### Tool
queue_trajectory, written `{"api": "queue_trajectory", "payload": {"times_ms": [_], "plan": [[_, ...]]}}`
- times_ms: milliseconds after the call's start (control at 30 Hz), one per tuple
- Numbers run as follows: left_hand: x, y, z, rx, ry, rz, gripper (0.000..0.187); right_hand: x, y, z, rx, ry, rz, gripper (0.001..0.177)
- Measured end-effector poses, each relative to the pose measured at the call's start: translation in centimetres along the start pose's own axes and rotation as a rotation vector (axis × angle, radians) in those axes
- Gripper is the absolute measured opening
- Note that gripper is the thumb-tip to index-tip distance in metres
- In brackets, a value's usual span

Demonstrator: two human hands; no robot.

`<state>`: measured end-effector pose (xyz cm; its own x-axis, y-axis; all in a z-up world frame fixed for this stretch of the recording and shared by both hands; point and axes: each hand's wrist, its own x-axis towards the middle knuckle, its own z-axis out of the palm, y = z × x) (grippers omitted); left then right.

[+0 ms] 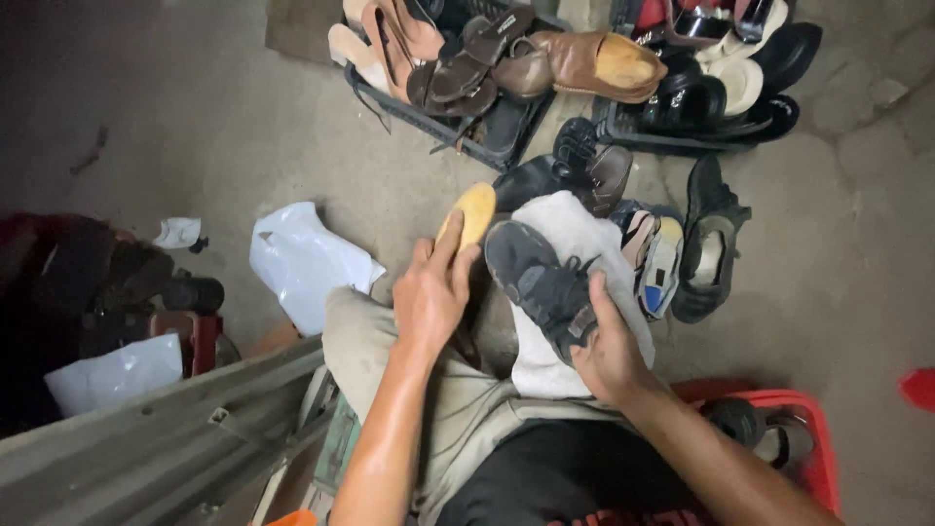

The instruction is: The person sits and cleans a single black sneaker using a yellow brush and a rubber mallet. They brush the upper and sides of the shoe, then tap the sole with the mallet. The shoe is placed on a white cloth on their lap.

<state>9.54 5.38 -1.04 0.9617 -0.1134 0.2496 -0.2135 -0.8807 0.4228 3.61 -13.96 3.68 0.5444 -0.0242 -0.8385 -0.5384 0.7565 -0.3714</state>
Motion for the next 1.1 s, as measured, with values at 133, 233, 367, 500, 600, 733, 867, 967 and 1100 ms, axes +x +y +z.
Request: {"api": "queue_trajectory", "payload": {"times_ms": [133, 233, 367, 500, 600, 733, 867, 967, 1100], "plan": [[-1.7, 1.7, 0.5, -0.512, -0.096, 0.100, 0.035, -1.9, -1.6, 2.0, 0.081, -0.018, 0.019, 0.106], [-1.7, 0.6, 1.5, -0.366, 0.050, 0.090, 0.031, -2.3, -2.1, 2.5, 0.074, -0.002, -0.003, 0.103], [-4.4, 5.1, -0.2, -0.625, -0.110, -0.075, 0.047, -2.3, -2.7, 2.5, 0.073, 0.060, -0.048, 0.096], [-7.3, 4.8, -0.6, -1.118, -0.407, -0.038, 0.048, -2.6, -2.9, 2.5, 0.066, 0.097, -0.078, 0.091], [-7.0, 4.6, -0.1, -1.093, -0.451, -0.070, 0.041, -2.5, -2.6, 2.7, 0.065, 0.123, -0.100, 0.088], [-6.2, 2.8, 0.7, -0.629, -0.067, -0.031, 0.044, -2.5, -2.3, 1.4, 0.043, 0.091, -0.119, 0.085], [-6.1, 4.6, -1.3, -0.728, -0.214, 0.068, 0.026, -1.8, -1.5, 0.5, 0.009, 0.006, -0.116, 0.081], [-5.9, 2.4, -0.1, -0.518, -0.176, 0.052, 0.042, -1.5, -1.3, 0.7, -0.054, -0.059, -0.101, 0.080], [-7.2, 6.0, -2.9, -0.737, -0.301, 0.224, 0.047, -1.2, -0.8, 0.0, -0.111, -0.256, -0.143, 0.104]]}}
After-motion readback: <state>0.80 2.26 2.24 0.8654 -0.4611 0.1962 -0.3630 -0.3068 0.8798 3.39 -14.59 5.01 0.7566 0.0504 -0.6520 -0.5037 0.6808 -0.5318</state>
